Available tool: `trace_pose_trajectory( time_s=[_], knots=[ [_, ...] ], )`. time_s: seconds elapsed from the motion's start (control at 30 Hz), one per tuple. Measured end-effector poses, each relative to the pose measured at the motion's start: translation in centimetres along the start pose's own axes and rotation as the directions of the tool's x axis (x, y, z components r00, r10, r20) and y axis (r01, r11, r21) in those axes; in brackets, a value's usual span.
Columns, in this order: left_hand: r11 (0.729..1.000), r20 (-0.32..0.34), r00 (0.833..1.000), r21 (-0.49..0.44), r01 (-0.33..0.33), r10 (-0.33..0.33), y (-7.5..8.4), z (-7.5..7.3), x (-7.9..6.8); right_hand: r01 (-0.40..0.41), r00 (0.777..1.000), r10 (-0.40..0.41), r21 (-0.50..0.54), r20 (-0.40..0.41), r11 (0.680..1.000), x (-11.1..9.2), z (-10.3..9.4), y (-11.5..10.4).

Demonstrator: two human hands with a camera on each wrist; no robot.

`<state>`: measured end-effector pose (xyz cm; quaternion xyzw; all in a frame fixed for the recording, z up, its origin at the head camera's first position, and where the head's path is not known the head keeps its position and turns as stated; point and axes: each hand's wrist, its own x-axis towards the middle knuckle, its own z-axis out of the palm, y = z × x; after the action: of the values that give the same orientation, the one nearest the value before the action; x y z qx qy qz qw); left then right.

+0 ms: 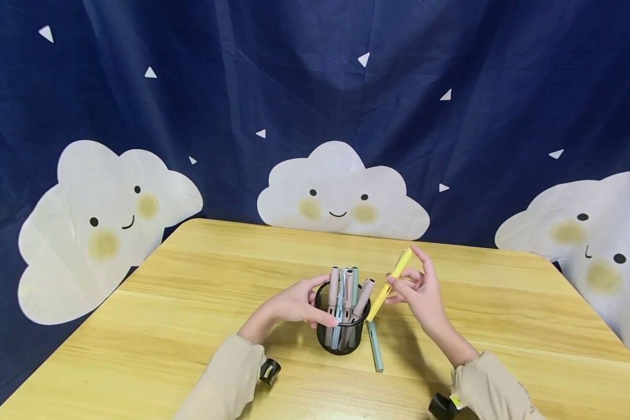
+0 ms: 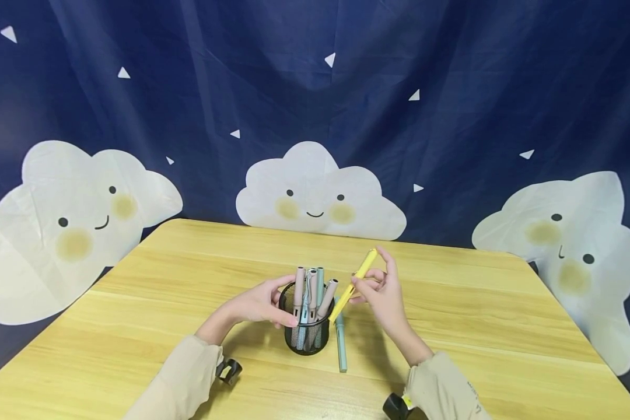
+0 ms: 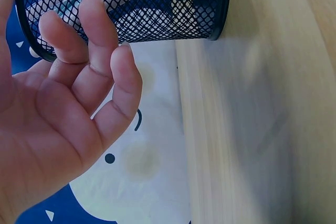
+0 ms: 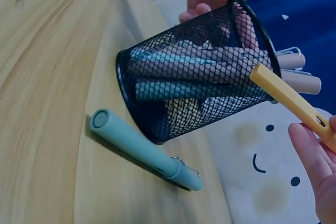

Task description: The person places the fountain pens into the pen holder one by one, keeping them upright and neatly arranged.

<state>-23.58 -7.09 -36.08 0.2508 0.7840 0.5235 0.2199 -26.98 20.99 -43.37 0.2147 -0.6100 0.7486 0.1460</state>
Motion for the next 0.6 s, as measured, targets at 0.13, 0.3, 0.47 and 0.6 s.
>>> trace_pose_trajectory(
  time_s=[0.13, 0.3, 0.47, 0.6],
  knots=[
    [1.0, -0.002, 1.0, -0.003, 0.004, -0.004, 0.0, 0.0, 0.0, 0.004, 1.0, -0.002, 0.074, -0.019, 0.997, 0.0, 0.3, -0.9],
    [1.0, 0.001, 1.0, -0.01, 0.0, 0.0, 0.0, 0.0, 0.0, 0.029, 0.997, -0.024, 0.072, -0.067, 0.997, 0.2, -0.2, -0.8],
    [1.0, 0.002, 1.0, 0.0, 0.001, -0.001, 0.1, 0.0, -0.1, 0.003, 0.983, 0.004, 0.037, -0.183, 0.999, 0.5, -0.9, 0.4],
    [1.0, 0.003, 1.0, 0.002, -0.002, 0.002, 0.1, 0.0, -0.1, 0.006, 0.985, 0.006, 0.07, -0.172, 0.998, 0.4, -0.5, 0.5]
  ],
)
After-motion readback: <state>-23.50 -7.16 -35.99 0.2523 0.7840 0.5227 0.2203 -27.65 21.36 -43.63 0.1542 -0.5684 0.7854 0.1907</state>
